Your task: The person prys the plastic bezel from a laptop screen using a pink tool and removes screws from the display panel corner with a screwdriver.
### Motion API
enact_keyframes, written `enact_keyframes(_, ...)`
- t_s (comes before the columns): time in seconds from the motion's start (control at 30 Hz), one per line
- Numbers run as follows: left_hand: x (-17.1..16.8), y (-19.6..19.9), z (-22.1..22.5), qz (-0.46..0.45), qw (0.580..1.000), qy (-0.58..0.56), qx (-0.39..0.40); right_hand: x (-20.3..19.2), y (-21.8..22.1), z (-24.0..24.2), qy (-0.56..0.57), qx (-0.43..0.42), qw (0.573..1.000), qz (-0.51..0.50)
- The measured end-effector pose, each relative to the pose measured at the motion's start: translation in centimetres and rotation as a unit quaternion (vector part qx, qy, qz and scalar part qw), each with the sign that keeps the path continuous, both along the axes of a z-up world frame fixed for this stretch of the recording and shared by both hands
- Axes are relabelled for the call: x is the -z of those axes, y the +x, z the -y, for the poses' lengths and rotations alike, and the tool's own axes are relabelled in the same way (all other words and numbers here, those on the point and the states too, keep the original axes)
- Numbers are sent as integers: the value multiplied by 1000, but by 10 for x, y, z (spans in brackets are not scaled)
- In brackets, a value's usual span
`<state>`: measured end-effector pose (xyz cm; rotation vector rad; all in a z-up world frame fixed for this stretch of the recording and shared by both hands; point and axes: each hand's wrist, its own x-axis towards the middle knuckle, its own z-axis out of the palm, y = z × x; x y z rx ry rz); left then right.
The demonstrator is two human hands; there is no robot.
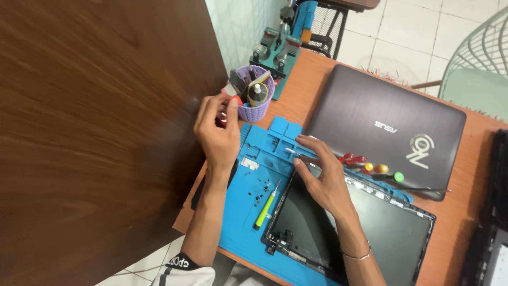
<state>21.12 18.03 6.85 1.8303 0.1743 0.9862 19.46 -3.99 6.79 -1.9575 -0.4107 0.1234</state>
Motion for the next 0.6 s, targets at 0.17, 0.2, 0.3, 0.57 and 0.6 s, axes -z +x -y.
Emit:
enact_keyframes(0.17, -19, -25, 10, 78, 991, 97, -45, -1, -22, 22, -42, 28, 998, 30)
enact_keyframes(0.2, -22, -30, 12, 89, 987, 126, -53, -1, -27, 29, -52, 42, 997, 24)
enact_keyframes(0.3, -25, -49, 22, 84, 992, 87, 44, 2, -40, 49, -83, 77, 993, 13)
enact_keyframes(0.57, 11, -72, 66, -229, 929, 157, 245, 23, -60, 81, -180, 89, 978, 62)
enact_keyframes(0.6, 18, -72, 71, -259, 914, 177, 258, 26, -61, 83, -180, 85, 978, 60)
